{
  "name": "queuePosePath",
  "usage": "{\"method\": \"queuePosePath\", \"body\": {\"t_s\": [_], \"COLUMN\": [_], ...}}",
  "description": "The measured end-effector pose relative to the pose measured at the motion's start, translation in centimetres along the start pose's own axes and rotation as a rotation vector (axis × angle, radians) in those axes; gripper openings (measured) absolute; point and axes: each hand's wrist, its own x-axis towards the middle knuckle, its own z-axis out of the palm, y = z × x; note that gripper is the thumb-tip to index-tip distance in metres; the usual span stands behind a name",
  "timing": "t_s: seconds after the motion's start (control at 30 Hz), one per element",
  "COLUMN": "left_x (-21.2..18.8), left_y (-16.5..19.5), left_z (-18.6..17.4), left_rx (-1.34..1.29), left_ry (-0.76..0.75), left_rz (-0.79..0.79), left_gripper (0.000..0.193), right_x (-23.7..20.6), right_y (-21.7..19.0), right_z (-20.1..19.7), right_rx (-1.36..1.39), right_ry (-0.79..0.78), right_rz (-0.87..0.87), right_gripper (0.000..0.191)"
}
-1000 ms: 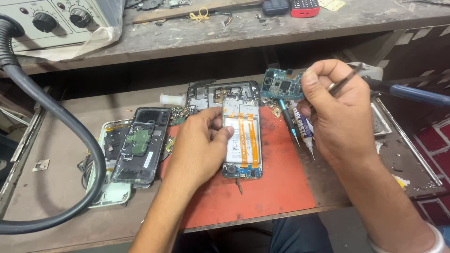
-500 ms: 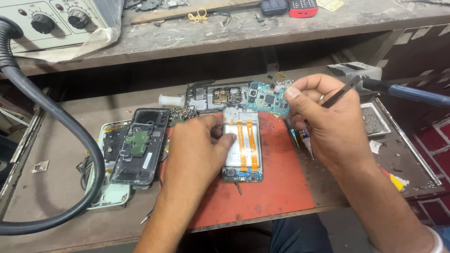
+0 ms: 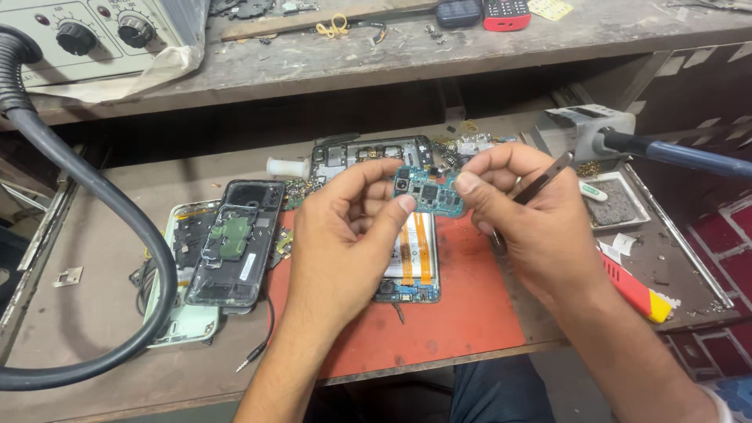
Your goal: The person disassembles a smartphone, removes the battery and a small circuit board, then applies a liquid from a syringe onto the board. The person uses tweezers to handle components and a syringe to apply the liquid.
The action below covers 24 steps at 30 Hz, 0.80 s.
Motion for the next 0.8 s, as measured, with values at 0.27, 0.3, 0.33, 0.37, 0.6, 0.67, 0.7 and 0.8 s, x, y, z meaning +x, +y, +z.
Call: {"method": "queuePosePath", "body": {"t_s": [0.27, 0.3, 0.33, 0.37, 0.6, 0.67, 0.7, 0.8], "left_x": [-0.2, -0.2, -0.3, -0.3, -0.6, -0.5, -0.5, -0.6], "left_y": [0.4, 0.5, 0.6, 0.7, 1.3, 1.3, 1.2, 1.3], "left_z": [0.6, 0.7, 0.7, 0.7, 0.9, 0.9, 1.0, 1.0], "left_rx": [-0.028, 0.008, 0.045, 0.083, 0.173, 0.202, 0.223, 0.276], "left_ry": [0.067, 0.067, 0.067, 0.068, 0.069, 0.06, 0.059, 0.051], "left_rz": [-0.093, -0.075, -0.056, -0.038, 0.05, 0.06, 0.077, 0.103], "left_gripper": [0.032, 0.033, 0.034, 0.035, 0.035, 0.034, 0.034, 0.034], "right_x": [-0.1, -0.2, -0.2, -0.3, 0.1, 0.1, 0.1, 0.2], "right_y": [-1.0, -1.3, -1.5, -1.7, -2.4, -2.5, -2.6, -2.7], "right_z": [0.8, 0.9, 1.0, 1.2, 1.9, 1.8, 1.8, 1.6], "right_rx": [-0.529, -0.727, -0.762, -0.795, -0.985, -0.96, -0.95, -0.997], "right_ry": [-0.022, 0.007, -0.014, -0.037, -0.137, -0.173, -0.191, -0.244], "right_rz": [-0.342, -0.444, -0.522, -0.599, -0.708, -0.714, -0.717, -0.608], "right_gripper": [0.01, 0.01, 0.011, 0.013, 0.021, 0.025, 0.027, 0.02]}}
